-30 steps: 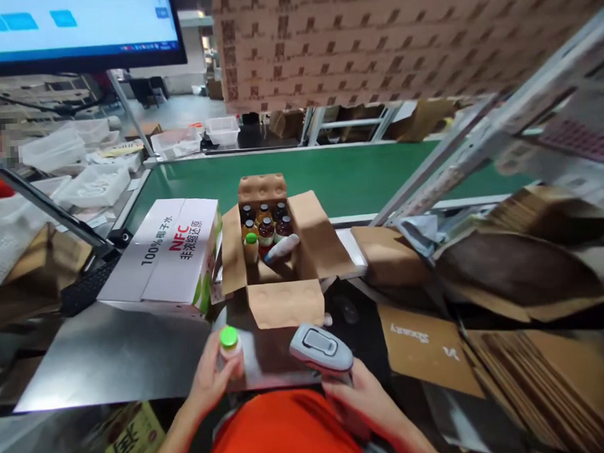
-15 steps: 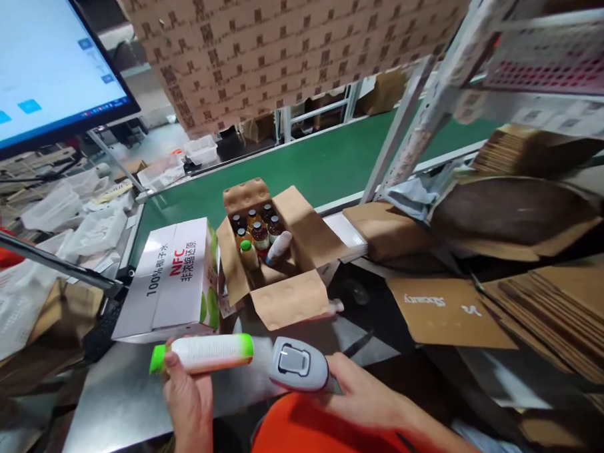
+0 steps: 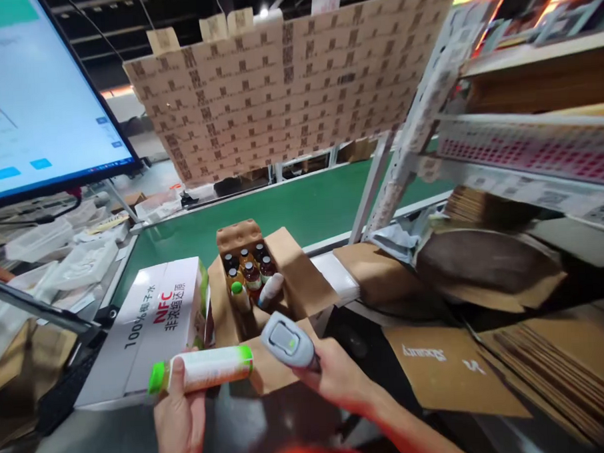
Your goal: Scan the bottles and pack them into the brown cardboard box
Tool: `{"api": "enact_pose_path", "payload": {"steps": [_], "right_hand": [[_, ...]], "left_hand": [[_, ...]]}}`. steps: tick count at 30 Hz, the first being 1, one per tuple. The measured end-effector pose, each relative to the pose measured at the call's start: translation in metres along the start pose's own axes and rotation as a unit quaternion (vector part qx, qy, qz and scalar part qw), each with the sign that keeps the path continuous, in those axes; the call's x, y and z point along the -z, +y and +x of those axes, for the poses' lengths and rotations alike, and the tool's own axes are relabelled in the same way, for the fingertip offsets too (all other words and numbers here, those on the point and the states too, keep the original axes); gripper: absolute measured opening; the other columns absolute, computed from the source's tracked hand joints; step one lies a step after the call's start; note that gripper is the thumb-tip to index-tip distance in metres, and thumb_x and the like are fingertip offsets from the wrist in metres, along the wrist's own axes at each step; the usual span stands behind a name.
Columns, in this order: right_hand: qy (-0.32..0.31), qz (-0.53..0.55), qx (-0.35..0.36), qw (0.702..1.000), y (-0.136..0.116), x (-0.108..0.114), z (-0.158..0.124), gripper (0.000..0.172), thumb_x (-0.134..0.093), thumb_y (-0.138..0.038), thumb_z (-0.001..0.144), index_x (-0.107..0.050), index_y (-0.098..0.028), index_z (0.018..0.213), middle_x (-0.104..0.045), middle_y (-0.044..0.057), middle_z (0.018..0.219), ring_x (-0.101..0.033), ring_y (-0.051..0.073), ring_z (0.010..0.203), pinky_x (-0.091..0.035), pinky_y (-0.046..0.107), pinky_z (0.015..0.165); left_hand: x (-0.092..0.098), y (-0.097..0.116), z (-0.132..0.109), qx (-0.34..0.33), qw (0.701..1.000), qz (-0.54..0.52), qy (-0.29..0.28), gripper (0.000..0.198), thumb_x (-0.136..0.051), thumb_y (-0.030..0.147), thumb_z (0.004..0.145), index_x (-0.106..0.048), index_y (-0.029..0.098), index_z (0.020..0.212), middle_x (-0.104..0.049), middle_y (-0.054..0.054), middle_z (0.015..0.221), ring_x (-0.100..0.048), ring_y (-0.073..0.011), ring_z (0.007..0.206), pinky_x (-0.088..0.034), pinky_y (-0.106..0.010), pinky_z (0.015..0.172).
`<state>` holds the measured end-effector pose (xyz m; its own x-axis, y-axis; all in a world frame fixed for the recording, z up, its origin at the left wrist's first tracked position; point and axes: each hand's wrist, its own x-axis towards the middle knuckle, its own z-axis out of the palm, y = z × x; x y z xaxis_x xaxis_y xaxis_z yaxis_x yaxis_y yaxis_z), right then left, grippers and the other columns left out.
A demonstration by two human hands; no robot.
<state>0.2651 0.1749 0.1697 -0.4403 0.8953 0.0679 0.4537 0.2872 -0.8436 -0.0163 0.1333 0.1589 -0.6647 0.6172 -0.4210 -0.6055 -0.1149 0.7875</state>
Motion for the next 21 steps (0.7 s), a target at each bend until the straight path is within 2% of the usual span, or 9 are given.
{"api": "enact_pose_path", "payload": {"steps": [2,5,8,10,11,15,18,21], "right_hand": [[0.021,-0.149,-0.006,0.989,0.015,0.02,0.052,0.028,-0.06,-0.022,0.093,-0.07,-0.016,0.118,-0.078,0.008,0.103,-0.073,0.025,0.091,-0.052,0.03,0.079],[0.017,-0.341,-0.044,0.939,0.037,0.042,0.128,0.043,-0.06,-0.019,0.097,-0.063,-0.015,0.14,-0.072,0.016,0.133,-0.073,0.029,0.11,-0.053,0.032,0.088],[-0.026,-0.405,-0.048,0.913,0.053,0.048,0.178,0.04,-0.071,-0.017,0.093,-0.071,-0.014,0.132,-0.068,0.02,0.138,-0.073,0.032,0.107,-0.055,0.034,0.086],[-0.048,-0.444,-0.039,0.894,0.062,0.043,0.193,0.039,-0.074,-0.012,0.089,-0.075,-0.014,0.129,-0.069,0.022,0.136,-0.07,0.037,0.116,-0.055,0.038,0.091],[-0.052,-0.462,-0.033,0.885,0.067,0.039,0.197,0.04,-0.072,-0.01,0.09,-0.075,-0.014,0.13,-0.069,0.024,0.135,-0.067,0.04,0.121,-0.055,0.041,0.095],[-0.072,-0.504,0.008,0.861,0.082,0.023,0.199,0.039,-0.047,-0.004,0.103,-0.075,-0.01,0.13,-0.072,0.022,0.133,-0.061,0.039,0.13,-0.05,0.047,0.106],[-0.096,-0.516,0.03,0.85,0.088,0.017,0.204,0.039,-0.042,-0.004,0.106,-0.075,-0.008,0.126,-0.073,0.022,0.13,-0.063,0.037,0.128,-0.049,0.047,0.107],[-0.122,-0.519,0.045,0.845,0.086,0.009,0.218,0.036,-0.05,-0.004,0.103,-0.072,-0.008,0.131,-0.075,0.022,0.123,-0.068,0.038,0.119,-0.052,0.049,0.103]], "left_hand": [[-0.014,0.001,0.0,0.001,1.0,-0.002,-0.011,0.025,-0.076,0.038,0.095,-0.077,0.017,0.107,-0.078,-0.011,0.109,-0.078,-0.0246,0.101,-0.071,-0.032,0.077],[-0.032,0.0,0.003,0.025,0.999,-0.024,-0.029,0.025,-0.075,0.041,0.096,-0.075,0.022,0.112,-0.077,-0.009,0.116,-0.076,-0.0237,0.11,-0.07,-0.032,0.081],[-0.038,-0.007,0.011,0.043,0.998,-0.048,-0.007,0.015,-0.071,0.033,0.098,-0.074,0.026,0.11,-0.076,-0.007,0.115,-0.073,-0.022,0.113,-0.07,-0.03,0.079],[-0.033,-0.017,0.022,0.042,0.997,-0.056,0.018,0.015,-0.075,0.03,0.092,-0.075,0.027,0.107,-0.076,-0.006,0.114,-0.073,-0.0235,0.113,-0.07,-0.03,0.076],[-0.028,-0.023,0.029,0.043,0.997,-0.059,0.021,0.022,-0.082,0.03,0.086,-0.075,0.028,0.106,-0.076,-0.005,0.114,-0.073,-0.0246,0.112,-0.07,-0.031,0.076],[-0.015,-0.046,0.047,0.062,0.996,-0.067,-0.027,0.06,-0.102,0.033,0.058,-0.076,0.029,0.111,-0.078,-0.004,0.12,-0.074,-0.0289,0.116,-0.07,-0.037,0.085],[-0.025,-0.057,0.039,0.03,0.995,-0.053,-0.084,0.064,-0.101,0.04,0.059,-0.076,0.03,0.117,-0.078,-0.006,0.121,-0.075,-0.0315,0.114,-0.07,-0.041,0.087],[-0.048,-0.068,0.021,-0.06,0.986,0.012,-0.154,0.056,-0.097,0.046,0.062,-0.078,0.028,0.111,-0.077,-0.009,0.121,-0.074,-0.0334,0.108,-0.069,-0.044,0.086]]}}
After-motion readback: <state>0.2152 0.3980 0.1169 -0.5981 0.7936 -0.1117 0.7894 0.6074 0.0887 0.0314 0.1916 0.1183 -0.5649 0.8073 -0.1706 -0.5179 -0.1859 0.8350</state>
